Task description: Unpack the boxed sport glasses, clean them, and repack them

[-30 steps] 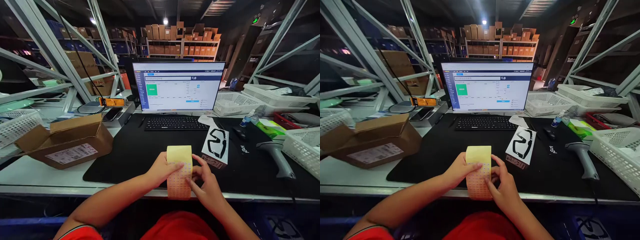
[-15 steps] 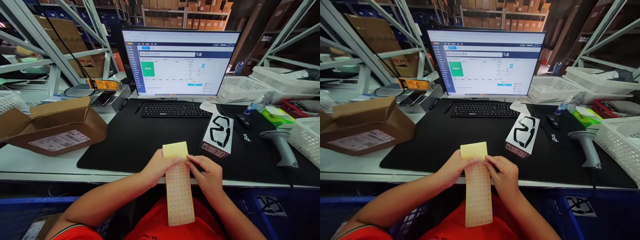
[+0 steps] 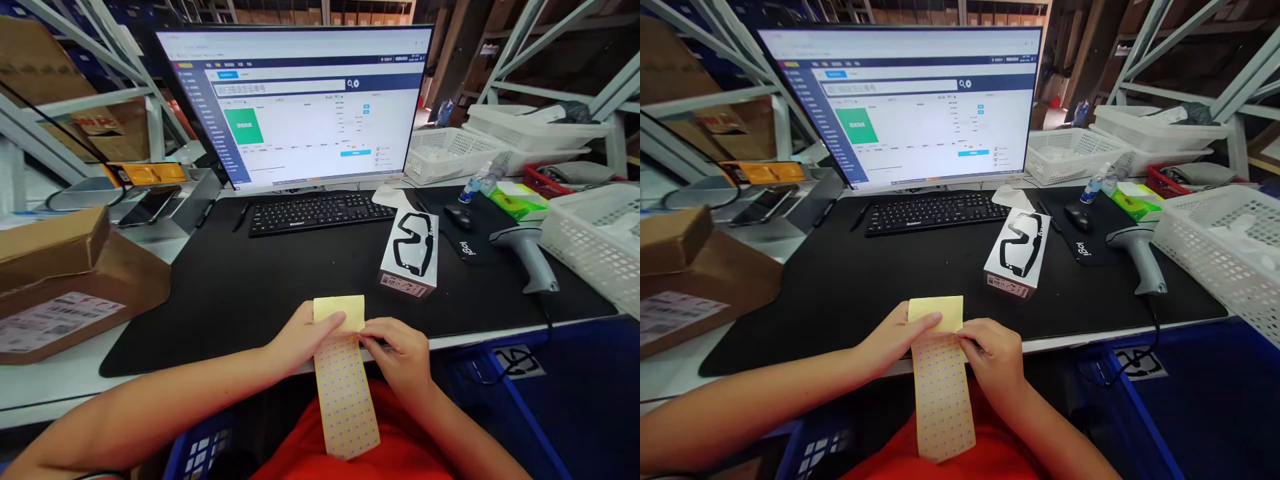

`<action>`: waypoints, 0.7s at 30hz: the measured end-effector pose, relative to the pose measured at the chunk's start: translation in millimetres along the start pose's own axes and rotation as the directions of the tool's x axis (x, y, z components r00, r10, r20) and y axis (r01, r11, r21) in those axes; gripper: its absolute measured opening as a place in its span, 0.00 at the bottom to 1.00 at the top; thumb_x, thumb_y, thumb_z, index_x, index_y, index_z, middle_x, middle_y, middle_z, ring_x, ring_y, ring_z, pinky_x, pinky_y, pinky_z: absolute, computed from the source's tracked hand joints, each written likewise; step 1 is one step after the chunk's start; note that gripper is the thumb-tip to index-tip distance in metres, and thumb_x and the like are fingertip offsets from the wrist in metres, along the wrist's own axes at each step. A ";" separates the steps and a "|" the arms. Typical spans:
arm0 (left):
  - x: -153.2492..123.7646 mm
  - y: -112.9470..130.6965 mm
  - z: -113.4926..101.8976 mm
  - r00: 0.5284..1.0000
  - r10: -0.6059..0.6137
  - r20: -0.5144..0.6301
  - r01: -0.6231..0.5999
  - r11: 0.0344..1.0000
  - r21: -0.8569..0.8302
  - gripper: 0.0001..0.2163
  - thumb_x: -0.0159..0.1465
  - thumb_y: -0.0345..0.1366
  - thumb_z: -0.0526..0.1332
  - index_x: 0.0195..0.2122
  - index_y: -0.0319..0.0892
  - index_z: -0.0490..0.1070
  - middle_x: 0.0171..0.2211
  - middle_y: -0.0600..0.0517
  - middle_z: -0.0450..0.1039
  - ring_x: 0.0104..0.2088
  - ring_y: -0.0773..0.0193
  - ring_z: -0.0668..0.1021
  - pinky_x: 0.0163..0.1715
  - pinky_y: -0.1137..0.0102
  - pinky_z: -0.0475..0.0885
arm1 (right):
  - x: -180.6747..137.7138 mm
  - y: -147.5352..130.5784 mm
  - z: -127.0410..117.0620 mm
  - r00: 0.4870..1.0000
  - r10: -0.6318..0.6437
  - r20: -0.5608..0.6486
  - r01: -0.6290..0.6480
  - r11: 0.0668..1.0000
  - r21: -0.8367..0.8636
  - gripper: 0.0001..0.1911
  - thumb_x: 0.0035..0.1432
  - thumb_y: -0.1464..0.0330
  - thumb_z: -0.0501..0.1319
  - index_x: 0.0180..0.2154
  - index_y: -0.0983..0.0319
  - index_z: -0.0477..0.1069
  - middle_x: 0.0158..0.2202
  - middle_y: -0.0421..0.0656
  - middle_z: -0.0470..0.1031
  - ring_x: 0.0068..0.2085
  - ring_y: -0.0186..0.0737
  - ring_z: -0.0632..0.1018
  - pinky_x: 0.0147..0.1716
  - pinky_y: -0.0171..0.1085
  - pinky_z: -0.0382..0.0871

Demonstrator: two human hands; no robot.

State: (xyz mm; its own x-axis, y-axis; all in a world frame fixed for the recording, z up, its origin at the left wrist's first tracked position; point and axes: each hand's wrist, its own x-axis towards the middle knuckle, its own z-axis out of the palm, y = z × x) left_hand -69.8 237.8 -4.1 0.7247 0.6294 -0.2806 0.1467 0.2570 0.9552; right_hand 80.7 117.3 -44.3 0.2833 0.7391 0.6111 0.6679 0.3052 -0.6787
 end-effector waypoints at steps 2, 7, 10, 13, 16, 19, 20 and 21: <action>4.6 1.1 2.1 1.000 -0.007 0.026 0.008 1.000 -0.022 0.16 0.57 0.49 0.70 0.38 0.40 0.82 0.39 0.45 0.84 0.38 0.51 0.83 0.40 0.63 0.77 | -3.5 0.6 -0.7 1.000 -0.005 -0.027 0.004 1.000 -0.027 0.08 0.62 0.75 0.64 0.36 0.57 0.80 0.39 0.42 0.82 0.39 0.40 0.83 0.37 0.37 0.79; 18.8 -1.3 -6.7 0.999 -0.027 -0.047 0.022 0.995 -0.095 0.18 0.56 0.51 0.71 0.39 0.41 0.81 0.37 0.46 0.84 0.35 0.52 0.84 0.36 0.63 0.78 | -11.6 13.5 -7.6 0.966 0.004 -0.259 -0.093 0.939 -0.331 0.04 0.61 0.70 0.67 0.34 0.57 0.81 0.53 0.50 0.72 0.48 0.48 0.77 0.41 0.45 0.77; 29.8 -7.0 -21.8 0.989 -0.008 -0.145 -0.004 0.997 -0.080 0.19 0.55 0.52 0.71 0.37 0.40 0.81 0.32 0.46 0.83 0.32 0.52 0.84 0.34 0.63 0.78 | -13.8 29.8 -14.0 0.911 -0.085 -0.404 -0.187 0.787 -0.588 0.03 0.60 0.68 0.69 0.33 0.57 0.81 0.55 0.51 0.69 0.55 0.58 0.71 0.51 0.58 0.69; 40.3 -14.9 -35.7 0.977 0.000 -0.213 -0.014 0.998 -0.066 0.19 0.54 0.52 0.72 0.35 0.41 0.80 0.32 0.47 0.83 0.31 0.52 0.83 0.33 0.63 0.79 | -11.7 42.3 -16.6 0.915 -0.099 -0.391 -0.206 0.719 -0.663 0.03 0.61 0.70 0.67 0.33 0.59 0.81 0.60 0.51 0.65 0.61 0.64 0.66 0.57 0.65 0.61; 46.8 -21.7 -43.1 0.978 -0.041 -0.203 0.028 0.998 -0.064 0.18 0.55 0.52 0.71 0.34 0.41 0.80 0.31 0.47 0.83 0.30 0.52 0.83 0.32 0.63 0.78 | -5.9 45.7 -14.8 0.933 -0.079 -0.352 -0.197 0.704 -0.682 0.03 0.61 0.71 0.67 0.34 0.60 0.81 0.65 0.51 0.61 0.65 0.68 0.61 0.60 0.68 0.57; 47.3 -23.3 -44.5 0.988 -0.051 -0.148 0.047 0.998 -0.034 0.17 0.57 0.52 0.70 0.33 0.41 0.80 0.30 0.45 0.83 0.30 0.51 0.83 0.30 0.63 0.78 | 1.0 45.0 -12.9 0.937 -0.077 -0.340 -0.203 0.671 -0.713 0.03 0.61 0.71 0.67 0.34 0.60 0.81 0.67 0.51 0.59 0.67 0.69 0.59 0.60 0.68 0.56; 46.5 -22.5 -44.1 0.990 -0.046 -0.134 0.043 0.999 -0.022 0.18 0.57 0.52 0.69 0.33 0.40 0.80 0.31 0.45 0.83 0.31 0.50 0.83 0.30 0.63 0.77 | 3.0 45.0 -12.8 0.938 -0.079 -0.337 -0.203 0.662 -0.721 0.03 0.60 0.70 0.67 0.34 0.60 0.81 0.68 0.51 0.59 0.67 0.69 0.59 0.60 0.69 0.56; 45.5 -21.2 -43.6 0.992 -0.042 -0.123 0.041 0.999 -0.009 0.18 0.57 0.52 0.69 0.34 0.40 0.80 0.31 0.44 0.83 0.31 0.50 0.84 0.31 0.63 0.77 | 4.8 45.3 -12.9 0.938 -0.086 -0.335 -0.200 0.656 -0.728 0.03 0.60 0.70 0.67 0.33 0.60 0.81 0.68 0.50 0.59 0.66 0.69 0.59 0.60 0.69 0.57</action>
State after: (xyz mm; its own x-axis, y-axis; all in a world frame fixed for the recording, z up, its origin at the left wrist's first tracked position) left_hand -69.3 293.0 -41.2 0.6295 0.7035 -0.3300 0.1703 0.2895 0.9419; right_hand 121.3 126.9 -66.9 0.4390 0.4662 0.7681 0.8824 -0.3848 -0.2707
